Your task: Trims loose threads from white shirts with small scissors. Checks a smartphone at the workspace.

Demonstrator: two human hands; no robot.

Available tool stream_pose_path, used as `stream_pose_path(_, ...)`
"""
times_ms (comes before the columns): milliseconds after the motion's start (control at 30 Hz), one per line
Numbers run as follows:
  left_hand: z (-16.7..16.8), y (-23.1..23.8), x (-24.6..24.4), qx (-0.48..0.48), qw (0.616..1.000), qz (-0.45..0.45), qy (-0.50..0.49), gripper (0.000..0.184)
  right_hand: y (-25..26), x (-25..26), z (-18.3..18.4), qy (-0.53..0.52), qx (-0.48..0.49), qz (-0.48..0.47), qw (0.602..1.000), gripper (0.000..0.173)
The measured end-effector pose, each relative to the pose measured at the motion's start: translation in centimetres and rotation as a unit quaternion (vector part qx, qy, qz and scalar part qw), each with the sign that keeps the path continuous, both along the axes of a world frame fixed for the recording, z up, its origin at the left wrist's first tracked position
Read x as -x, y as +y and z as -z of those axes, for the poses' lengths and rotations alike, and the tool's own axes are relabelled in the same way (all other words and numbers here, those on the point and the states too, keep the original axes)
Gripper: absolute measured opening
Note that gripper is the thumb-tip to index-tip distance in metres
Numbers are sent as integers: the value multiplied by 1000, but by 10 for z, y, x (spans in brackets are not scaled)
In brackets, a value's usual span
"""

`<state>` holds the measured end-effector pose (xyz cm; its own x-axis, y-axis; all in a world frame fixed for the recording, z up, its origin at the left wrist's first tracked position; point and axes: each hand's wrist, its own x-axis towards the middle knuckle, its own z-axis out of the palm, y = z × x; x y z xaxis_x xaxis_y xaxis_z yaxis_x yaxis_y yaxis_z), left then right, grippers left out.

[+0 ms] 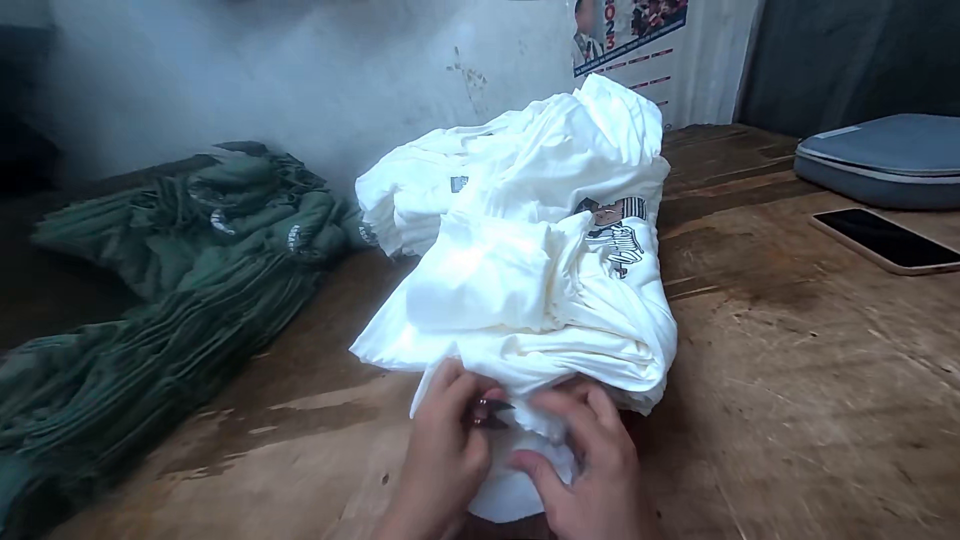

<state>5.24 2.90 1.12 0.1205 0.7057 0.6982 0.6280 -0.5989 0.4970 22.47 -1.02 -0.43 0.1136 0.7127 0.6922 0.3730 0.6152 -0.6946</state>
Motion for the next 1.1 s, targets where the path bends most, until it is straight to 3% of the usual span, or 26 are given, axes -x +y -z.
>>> stream_pose_path(67,2,-12,1,15,1000,13,7,14,-17,-7,5,-79,-46,98,991,9)
stream_pose_path(200,-3,-47,3,38,997,37,58,24,-49,-30,2,-91,7,99,991,12)
stream_pose_path(267,-2,-56,1,-16,996,39,85,30,-58,-36,3,-96,27,82,992,12)
stream_pose_path(400,11,-58,-17,-210,962,-54,168,14,-64,-35,4,-81,32,71,994,11)
stream_pose_path(500,15,-54,-25,-265,938,-76,211,15,-62,-33,6,-69,21,67,995,9)
stream_pose_path(967,4,-60,-37,-249,925,-100,269,18,-64,-29,10,-54,1,23,998,12)
stream_pose_path(1100,-2,-58,-35,-180,947,-93,251,13,-75,-49,-2,-141,78,-31,986,11)
